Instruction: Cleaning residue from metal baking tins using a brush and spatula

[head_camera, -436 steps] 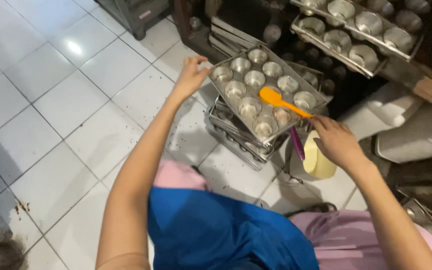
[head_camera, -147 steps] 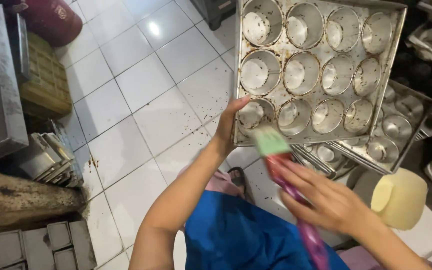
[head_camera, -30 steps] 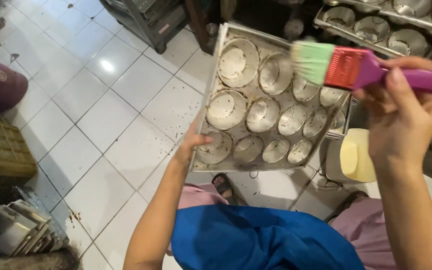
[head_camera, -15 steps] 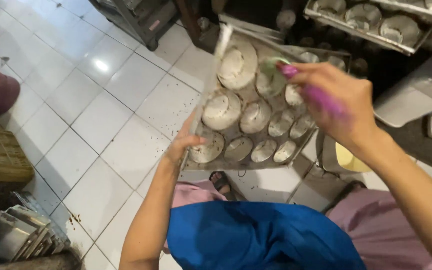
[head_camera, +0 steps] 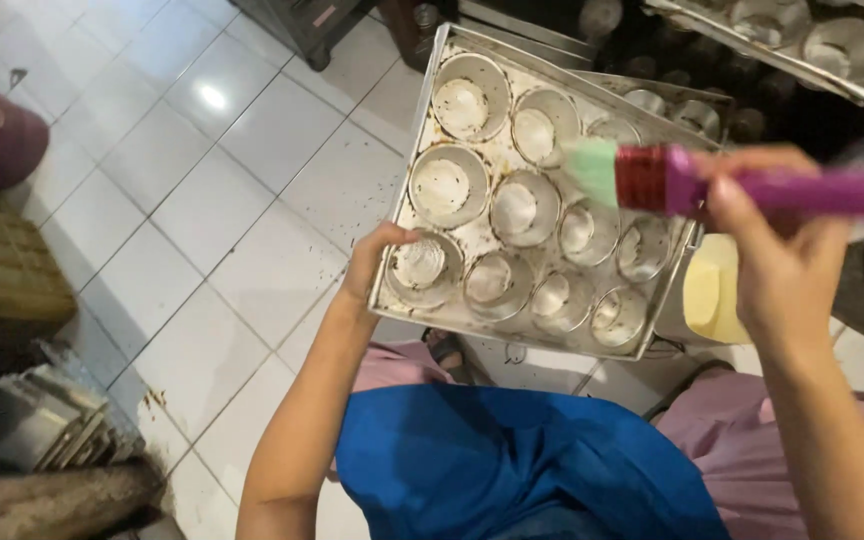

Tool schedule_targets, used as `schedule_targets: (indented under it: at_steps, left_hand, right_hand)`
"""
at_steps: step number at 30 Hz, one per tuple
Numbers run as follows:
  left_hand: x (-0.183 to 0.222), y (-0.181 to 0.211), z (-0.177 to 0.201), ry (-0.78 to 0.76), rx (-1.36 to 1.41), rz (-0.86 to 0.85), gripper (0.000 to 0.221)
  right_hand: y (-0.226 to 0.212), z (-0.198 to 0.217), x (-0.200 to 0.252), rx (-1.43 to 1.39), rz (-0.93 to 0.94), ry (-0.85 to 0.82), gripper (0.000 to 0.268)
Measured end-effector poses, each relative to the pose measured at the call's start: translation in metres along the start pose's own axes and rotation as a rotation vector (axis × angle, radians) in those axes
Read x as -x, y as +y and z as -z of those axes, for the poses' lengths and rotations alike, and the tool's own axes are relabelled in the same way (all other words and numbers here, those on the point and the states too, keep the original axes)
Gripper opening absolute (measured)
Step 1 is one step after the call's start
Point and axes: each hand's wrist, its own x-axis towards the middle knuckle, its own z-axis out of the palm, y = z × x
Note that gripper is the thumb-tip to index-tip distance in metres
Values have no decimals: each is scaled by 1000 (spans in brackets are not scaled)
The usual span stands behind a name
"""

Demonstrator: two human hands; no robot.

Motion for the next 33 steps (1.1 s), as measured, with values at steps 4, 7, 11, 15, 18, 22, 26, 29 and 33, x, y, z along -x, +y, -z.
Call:
schedule_targets:
  at_steps: [4,7,11,15,18,22,26,29,33]
  left_hand:
    - [23,-4,-18,-19,-21,-29,74]
    - [45,-20,-24,-92,-56,-114,89]
    - [54,-37,-39,-107,-384,-499,118]
    - [58,-69,-33,-151,-357,-535,111]
    - [58,-88,-30,-111,202,-285,84]
    - [54,-109,-33,-158,371,-344,85]
    - [39,-133,-13,-244,638,-252,68]
    - [40,-140,-13,-136,553,-281,74]
    - [18,-175,22,-3,653,-103,74]
  right_hand:
    - [6,-28,26,126,258,-234,19]
    - [13,-41,37,461,532,-379,26]
    - [-10,-39,38,692,461,-475,25]
    - [-9,-26,22,254,183,-547,14]
    - [-2,-17,21,-203,-181,-177,12]
    - [-17,-4,34,160,177,-364,21]
    - [-36,35,65,54,-25,-100,17]
    - [-2,39,94,-125,-89,-56,18]
    - [24,-10,106,25,-30,-117,10]
